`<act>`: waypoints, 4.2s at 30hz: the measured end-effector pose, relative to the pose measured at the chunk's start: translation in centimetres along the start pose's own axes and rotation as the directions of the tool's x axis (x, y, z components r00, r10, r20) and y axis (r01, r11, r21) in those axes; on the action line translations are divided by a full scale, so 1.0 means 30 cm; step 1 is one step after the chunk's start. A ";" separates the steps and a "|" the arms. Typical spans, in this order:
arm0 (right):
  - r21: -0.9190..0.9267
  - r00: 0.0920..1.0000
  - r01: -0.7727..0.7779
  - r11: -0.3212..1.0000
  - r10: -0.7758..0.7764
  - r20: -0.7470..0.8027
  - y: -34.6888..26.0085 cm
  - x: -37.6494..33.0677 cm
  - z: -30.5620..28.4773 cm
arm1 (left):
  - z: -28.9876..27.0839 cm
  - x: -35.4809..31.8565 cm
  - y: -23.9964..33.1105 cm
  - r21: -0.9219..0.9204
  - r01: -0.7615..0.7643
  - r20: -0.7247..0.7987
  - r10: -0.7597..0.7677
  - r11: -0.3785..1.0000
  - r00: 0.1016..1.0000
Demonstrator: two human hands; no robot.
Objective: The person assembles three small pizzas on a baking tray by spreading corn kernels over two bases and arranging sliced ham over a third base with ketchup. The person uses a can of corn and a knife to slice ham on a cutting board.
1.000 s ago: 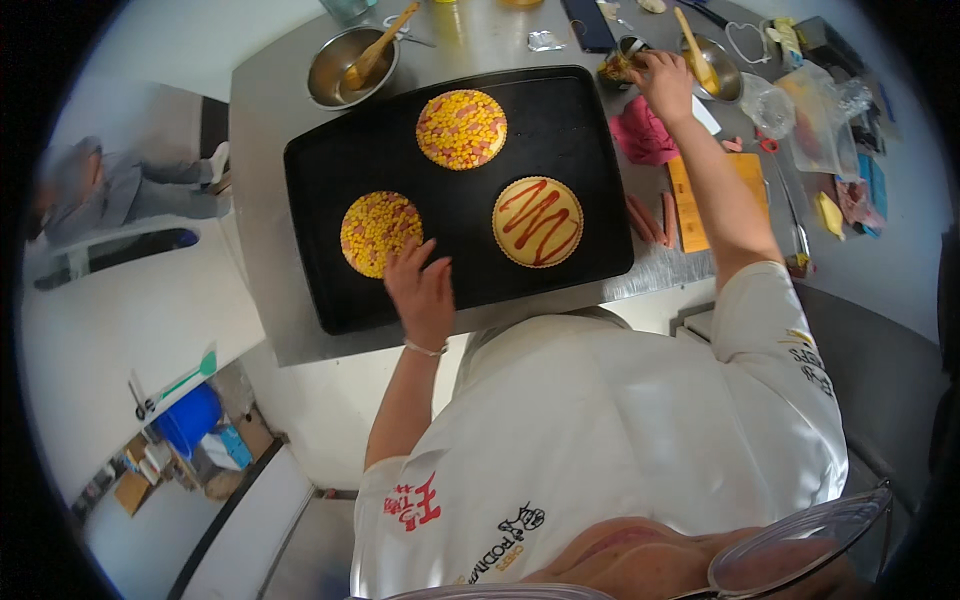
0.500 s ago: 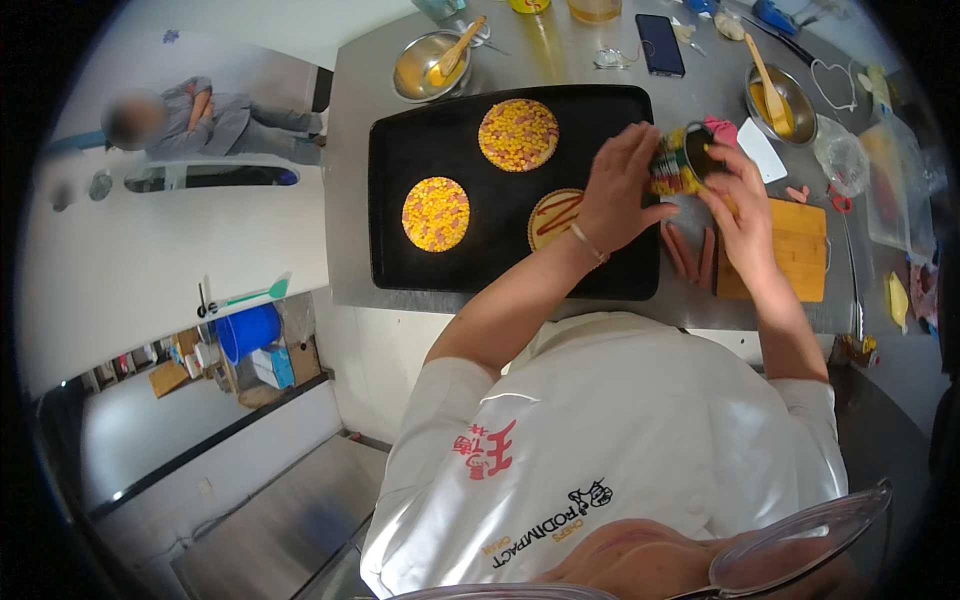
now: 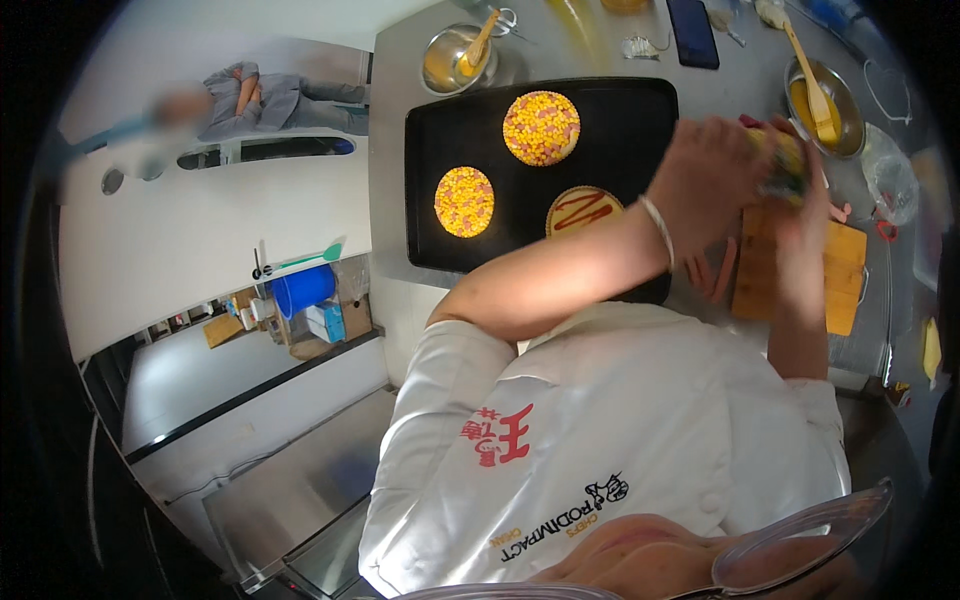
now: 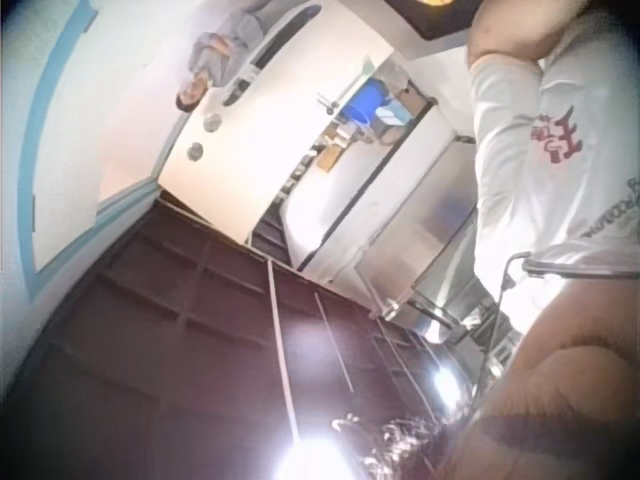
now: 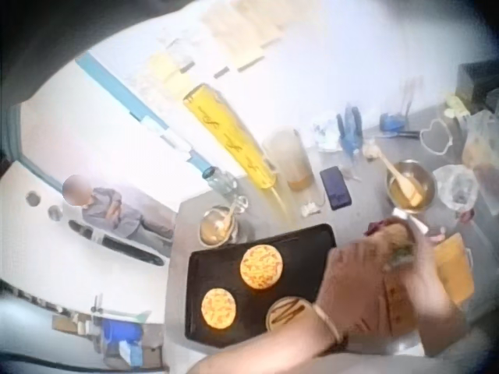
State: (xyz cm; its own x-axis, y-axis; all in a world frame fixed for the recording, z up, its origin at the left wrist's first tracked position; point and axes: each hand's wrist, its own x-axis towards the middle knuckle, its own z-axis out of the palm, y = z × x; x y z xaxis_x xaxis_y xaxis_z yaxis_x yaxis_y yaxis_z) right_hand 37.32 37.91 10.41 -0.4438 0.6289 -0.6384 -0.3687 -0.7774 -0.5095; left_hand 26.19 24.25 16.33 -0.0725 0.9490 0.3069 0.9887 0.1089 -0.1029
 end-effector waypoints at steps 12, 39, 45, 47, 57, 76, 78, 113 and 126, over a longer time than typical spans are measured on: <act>-0.071 0.955 -0.294 0.953 0.291 -0.049 0.180 0.273 -0.110 | 0.151 -0.042 -0.043 0.036 0.118 0.331 -0.124 0.992 0.935; 0.411 0.973 -0.198 0.890 0.230 -0.028 0.031 0.166 -0.084 | 0.522 -0.071 -0.087 -0.826 0.359 0.200 -0.369 0.435 0.908; 0.183 0.995 -0.086 0.979 0.095 -0.043 -0.012 0.199 -0.218 | 0.725 0.126 -0.115 -0.856 0.415 0.175 -0.582 0.308 0.794; 0.093 0.996 -0.087 0.992 0.088 -0.009 -0.013 0.201 -0.235 | 0.809 0.147 -0.137 -0.641 0.440 0.025 -0.556 0.629 0.831; -0.652 0.812 -0.082 0.754 0.430 0.394 0.114 0.145 0.041 | 0.511 -0.216 -0.207 -0.656 0.395 -0.048 -0.557 0.644 0.829; 0.198 0.028 0.945 -0.259 0.671 0.741 0.796 0.399 0.469 | 0.424 -0.863 -0.450 -0.499 0.723 -0.127 -0.866 0.477 0.484; 0.160 0.050 0.953 -0.258 0.652 0.756 0.785 0.404 0.457 | 0.437 -0.850 -0.442 -0.504 0.703 -0.108 -0.843 0.503 0.526; -0.792 0.802 0.259 0.552 0.335 0.495 0.715 0.490 0.415 | 0.507 -0.678 -0.489 -0.168 0.458 0.133 -0.440 0.873 0.888; -0.679 0.653 0.732 0.064 0.219 0.725 0.805 0.438 0.476 | 0.424 -0.911 -0.639 -0.416 0.681 -0.089 -0.772 0.603 0.629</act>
State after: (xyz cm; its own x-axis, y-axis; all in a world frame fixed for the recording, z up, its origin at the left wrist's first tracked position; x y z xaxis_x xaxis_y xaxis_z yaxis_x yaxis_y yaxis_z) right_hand 10.91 27.53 -2.04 -0.9627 0.2471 -0.1106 0.2061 0.4040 -0.8912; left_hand 7.57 -0.01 -2.12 -0.7972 0.4869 0.3570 0.6014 0.5884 0.5404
